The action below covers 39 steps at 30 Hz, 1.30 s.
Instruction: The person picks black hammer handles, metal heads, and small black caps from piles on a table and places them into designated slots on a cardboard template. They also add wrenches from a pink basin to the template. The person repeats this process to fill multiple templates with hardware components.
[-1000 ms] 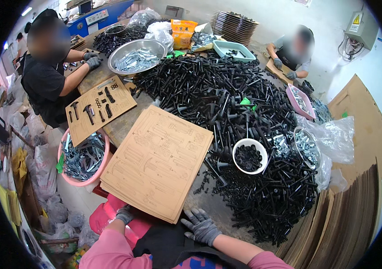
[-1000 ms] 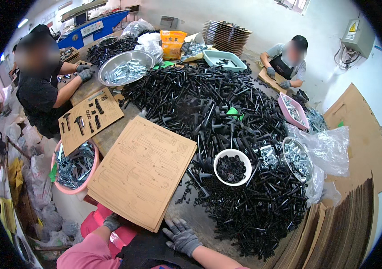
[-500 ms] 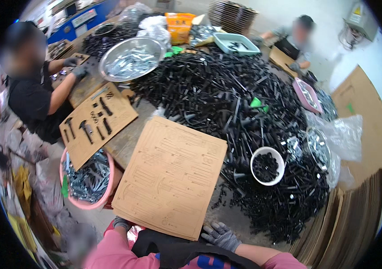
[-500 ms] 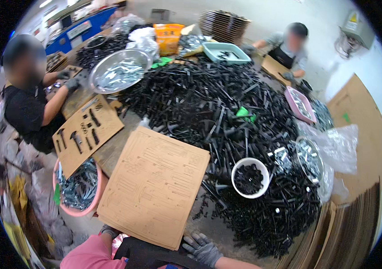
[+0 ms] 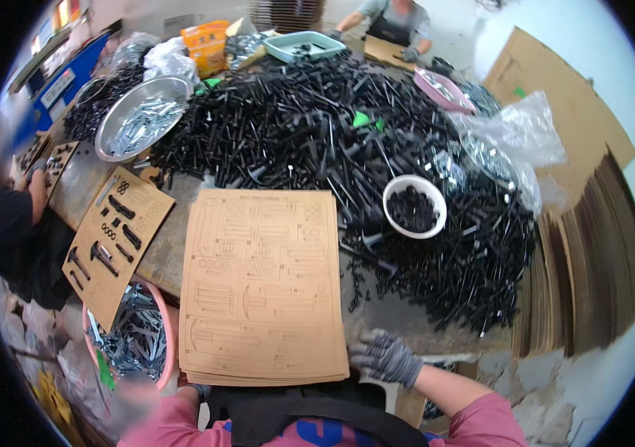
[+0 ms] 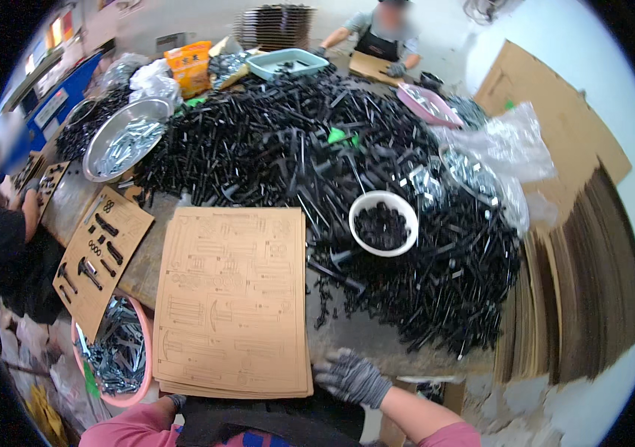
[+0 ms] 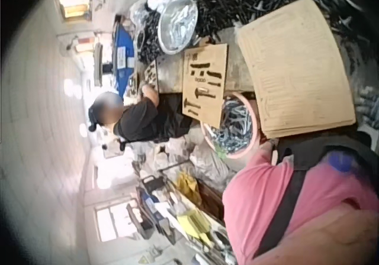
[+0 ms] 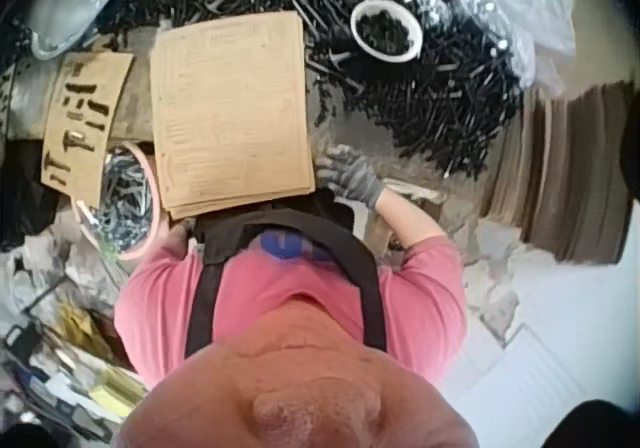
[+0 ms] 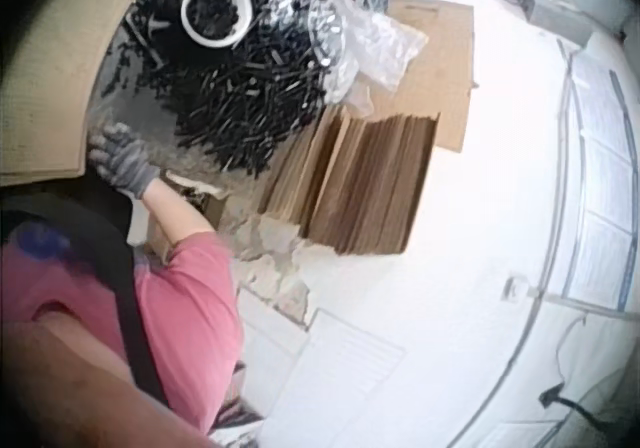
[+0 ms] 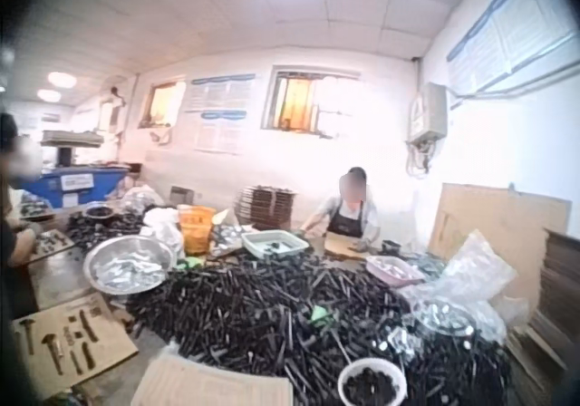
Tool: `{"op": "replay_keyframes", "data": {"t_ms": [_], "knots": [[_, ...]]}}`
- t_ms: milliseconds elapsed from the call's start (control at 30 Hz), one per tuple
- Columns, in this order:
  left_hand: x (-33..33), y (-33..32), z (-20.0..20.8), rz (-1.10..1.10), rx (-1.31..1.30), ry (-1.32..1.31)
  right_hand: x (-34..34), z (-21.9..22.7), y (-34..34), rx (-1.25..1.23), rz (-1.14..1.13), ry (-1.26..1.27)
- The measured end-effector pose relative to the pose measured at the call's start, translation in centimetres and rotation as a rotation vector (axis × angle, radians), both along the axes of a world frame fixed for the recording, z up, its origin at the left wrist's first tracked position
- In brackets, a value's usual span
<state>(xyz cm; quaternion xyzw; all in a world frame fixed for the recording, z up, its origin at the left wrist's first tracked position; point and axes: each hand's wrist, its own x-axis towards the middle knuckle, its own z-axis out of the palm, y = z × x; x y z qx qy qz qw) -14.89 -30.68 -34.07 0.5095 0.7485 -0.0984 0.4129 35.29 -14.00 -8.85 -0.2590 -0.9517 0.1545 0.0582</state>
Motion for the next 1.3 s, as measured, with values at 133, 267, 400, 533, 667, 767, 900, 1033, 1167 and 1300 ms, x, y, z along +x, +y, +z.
{"op": "replay_keyframes", "data": {"t_ms": [133, 267, 400, 533, 667, 767, 900, 1033, 1167, 1300], "knots": [[-2.4, -3.0, 0.9, -0.169, 0.092, -0.204, -1.0, -1.1, -0.2, -0.214, -0.376, 0.375], [2.5, 0.1, 20.3, -0.058, 0.441, -0.224, -3.4, 1.4, -0.8, -0.542, -0.839, 0.586], [1.4, 3.9, 28.5, -0.09, 0.973, -0.458, -5.2, 1.7, 1.6, -0.73, -1.069, 0.71], [1.6, 13.0, 30.3, -0.135, 1.178, -0.435, -9.5, 4.2, 4.3, -0.562, -1.118, 0.394], [3.2, 20.6, 27.2, -0.163, 1.245, -0.433, -9.6, 3.0, 4.7, -0.398, -1.116, 0.221], [4.0, 23.4, 23.6, -0.002, 1.14, -0.769, -10.5, 3.7, 3.4, -0.168, -1.156, 0.11], [3.8, 23.5, 23.3, 0.063, 1.083, -0.923, -10.4, 3.0, 2.5, -0.15, -1.268, 0.121], [3.4, 23.4, 23.4, 0.051, 1.072, -0.956, -10.7, 2.6, 2.4, -0.268, -1.195, 0.2], [3.2, 23.4, 22.2, -0.054, 1.14, -0.758, -11.8, 3.5, 2.6, -0.327, -1.178, 0.189], [3.5, 23.2, 23.0, -0.123, 1.109, -0.659, -10.3, 4.0, 2.8, -0.361, -1.137, 0.128]]}}
